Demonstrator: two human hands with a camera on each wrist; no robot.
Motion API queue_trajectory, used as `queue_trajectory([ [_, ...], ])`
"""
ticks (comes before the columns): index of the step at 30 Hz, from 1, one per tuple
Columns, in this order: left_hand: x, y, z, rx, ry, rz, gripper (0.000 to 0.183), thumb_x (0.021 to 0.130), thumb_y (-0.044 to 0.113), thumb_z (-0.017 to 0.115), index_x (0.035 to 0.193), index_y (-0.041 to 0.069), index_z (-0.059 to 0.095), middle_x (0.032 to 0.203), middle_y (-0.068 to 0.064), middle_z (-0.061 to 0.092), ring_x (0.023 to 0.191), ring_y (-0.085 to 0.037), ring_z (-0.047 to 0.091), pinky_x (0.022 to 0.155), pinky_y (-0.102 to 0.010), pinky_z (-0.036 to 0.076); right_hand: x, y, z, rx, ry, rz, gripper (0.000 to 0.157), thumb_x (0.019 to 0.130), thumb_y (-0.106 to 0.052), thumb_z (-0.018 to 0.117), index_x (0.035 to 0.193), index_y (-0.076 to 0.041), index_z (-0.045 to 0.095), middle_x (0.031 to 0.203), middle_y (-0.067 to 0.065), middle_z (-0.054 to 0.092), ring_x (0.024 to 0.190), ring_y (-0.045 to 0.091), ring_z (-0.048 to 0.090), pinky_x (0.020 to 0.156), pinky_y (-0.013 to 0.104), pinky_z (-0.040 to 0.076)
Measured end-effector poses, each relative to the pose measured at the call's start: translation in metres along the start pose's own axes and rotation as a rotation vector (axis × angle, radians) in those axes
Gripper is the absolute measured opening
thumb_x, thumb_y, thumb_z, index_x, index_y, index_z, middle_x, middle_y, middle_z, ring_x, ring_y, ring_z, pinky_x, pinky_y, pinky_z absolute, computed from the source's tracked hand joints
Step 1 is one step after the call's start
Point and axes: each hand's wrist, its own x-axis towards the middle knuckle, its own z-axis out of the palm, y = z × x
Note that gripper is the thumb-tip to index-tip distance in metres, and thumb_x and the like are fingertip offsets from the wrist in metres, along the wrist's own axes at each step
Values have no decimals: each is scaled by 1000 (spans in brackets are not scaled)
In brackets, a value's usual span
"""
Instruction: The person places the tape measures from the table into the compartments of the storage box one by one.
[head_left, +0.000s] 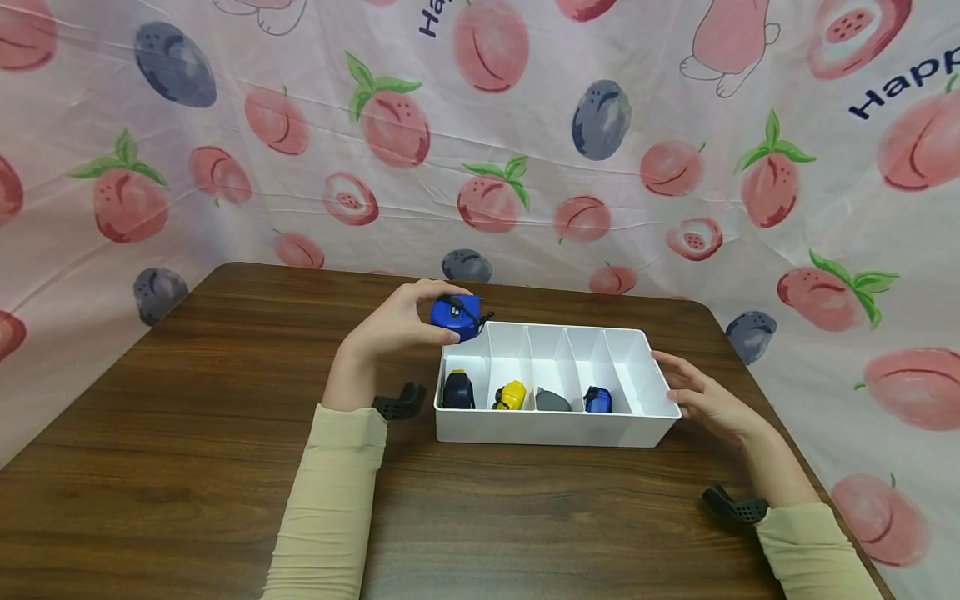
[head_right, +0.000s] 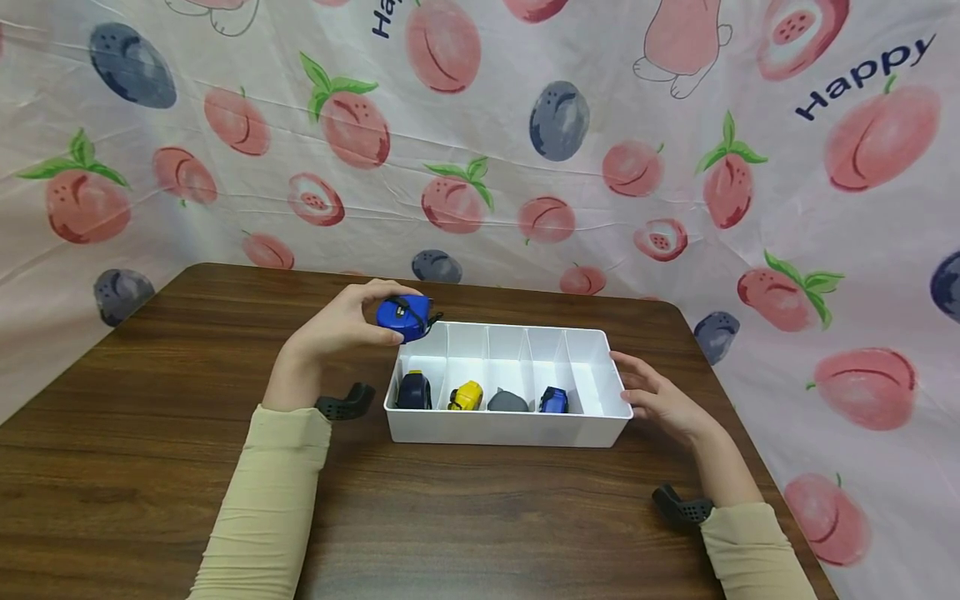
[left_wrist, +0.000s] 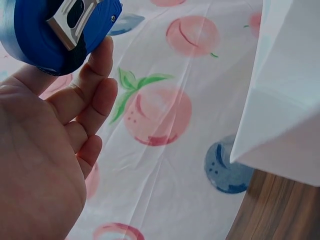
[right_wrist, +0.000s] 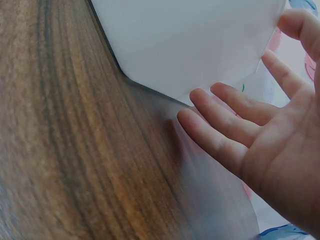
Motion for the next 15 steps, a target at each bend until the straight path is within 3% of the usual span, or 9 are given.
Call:
queue_trajectory([
  [6,6,5,7,-29,-5,14,52,77,9,78,126,4,60,119,-16,51,111,-31,45,85,-40,50,0,0,0,5,-6,-9,59,99,-7,46,151,-14,20,137,21,36,109,17,57,83,37,51],
  [15,16,9,21,-35,-25,61,51,77,8,77,125,2,60,122,-16,52,111,-32,48,86,-41,50,0,0,0,-7,1,8,59,99,-9,46,152,-14,19,144,35,23,110,14,55,84,37,51],
])
